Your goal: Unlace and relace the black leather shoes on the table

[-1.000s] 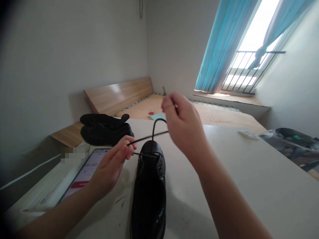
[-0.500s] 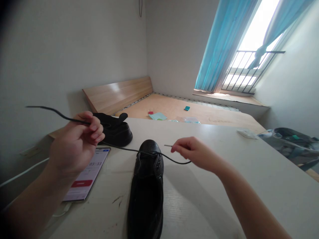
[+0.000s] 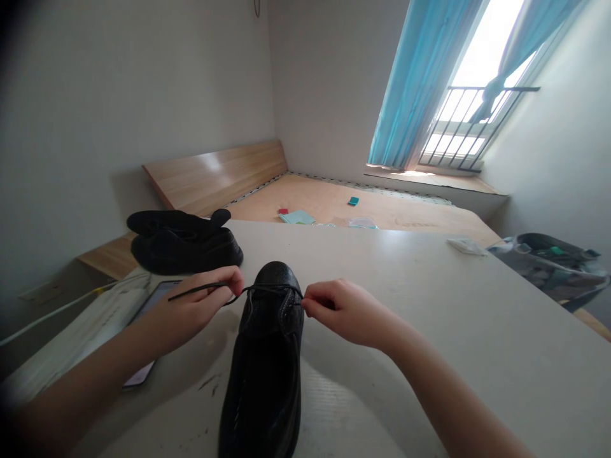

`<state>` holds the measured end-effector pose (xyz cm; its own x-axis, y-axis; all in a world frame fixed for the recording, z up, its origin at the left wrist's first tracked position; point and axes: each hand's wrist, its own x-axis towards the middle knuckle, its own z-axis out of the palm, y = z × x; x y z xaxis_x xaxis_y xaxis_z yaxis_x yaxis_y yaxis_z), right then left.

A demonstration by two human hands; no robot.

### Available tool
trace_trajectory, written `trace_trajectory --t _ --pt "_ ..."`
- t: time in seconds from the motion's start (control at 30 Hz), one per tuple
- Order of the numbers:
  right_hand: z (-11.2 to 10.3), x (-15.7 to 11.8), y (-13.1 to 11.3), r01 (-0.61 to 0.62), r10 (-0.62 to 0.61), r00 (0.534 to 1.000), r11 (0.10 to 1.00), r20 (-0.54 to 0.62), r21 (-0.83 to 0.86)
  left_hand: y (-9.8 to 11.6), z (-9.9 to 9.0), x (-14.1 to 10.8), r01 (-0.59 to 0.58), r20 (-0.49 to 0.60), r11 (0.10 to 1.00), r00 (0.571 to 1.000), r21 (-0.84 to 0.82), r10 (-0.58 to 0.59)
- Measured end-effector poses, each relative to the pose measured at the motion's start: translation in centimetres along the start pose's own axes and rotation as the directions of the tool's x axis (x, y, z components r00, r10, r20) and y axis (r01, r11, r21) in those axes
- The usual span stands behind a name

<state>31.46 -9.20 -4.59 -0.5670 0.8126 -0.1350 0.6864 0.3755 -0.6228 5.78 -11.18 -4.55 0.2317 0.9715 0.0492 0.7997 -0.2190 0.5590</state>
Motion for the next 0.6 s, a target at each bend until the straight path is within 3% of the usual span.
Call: trace_trajectory --t 0.17,0.27,0.37,0.5,0.6 --pt "0.7 0.4 -0.2 0.017 -0.017 0.998 1.000 -0.059 -0.001 -1.1 0.3 0.1 -0.136 0.009 0.986 0.991 0.092 0.136" --pt "1.1 0.7 -0.2 0.061 -0.064 0.995 0.997 -0.075 -0.040 -0.8 0.5 0.4 -0.052 0.041 0.995 0.998 0.089 0.048" --pt "1.6 0.6 -0.3 0.064 -0.091 0.981 0.986 -0.170 -0.155 0.2 0.6 0.6 0.002 0.062 0.996 0.998 0.089 -0.008" --pt "2.4 -0.1 -1.1 0.063 -0.174 0.926 0.946 -0.334 -0.317 0.8 0.3 0.2 0.010 0.059 0.993 0.998 0.121 -0.017" --pt "3.2 -0.6 -2.0 0.106 -0.257 0.917 0.896 -0.307 -0.432 0.7 0.0 0.0 -0.029 0.083 0.992 0.996 0.122 0.019"
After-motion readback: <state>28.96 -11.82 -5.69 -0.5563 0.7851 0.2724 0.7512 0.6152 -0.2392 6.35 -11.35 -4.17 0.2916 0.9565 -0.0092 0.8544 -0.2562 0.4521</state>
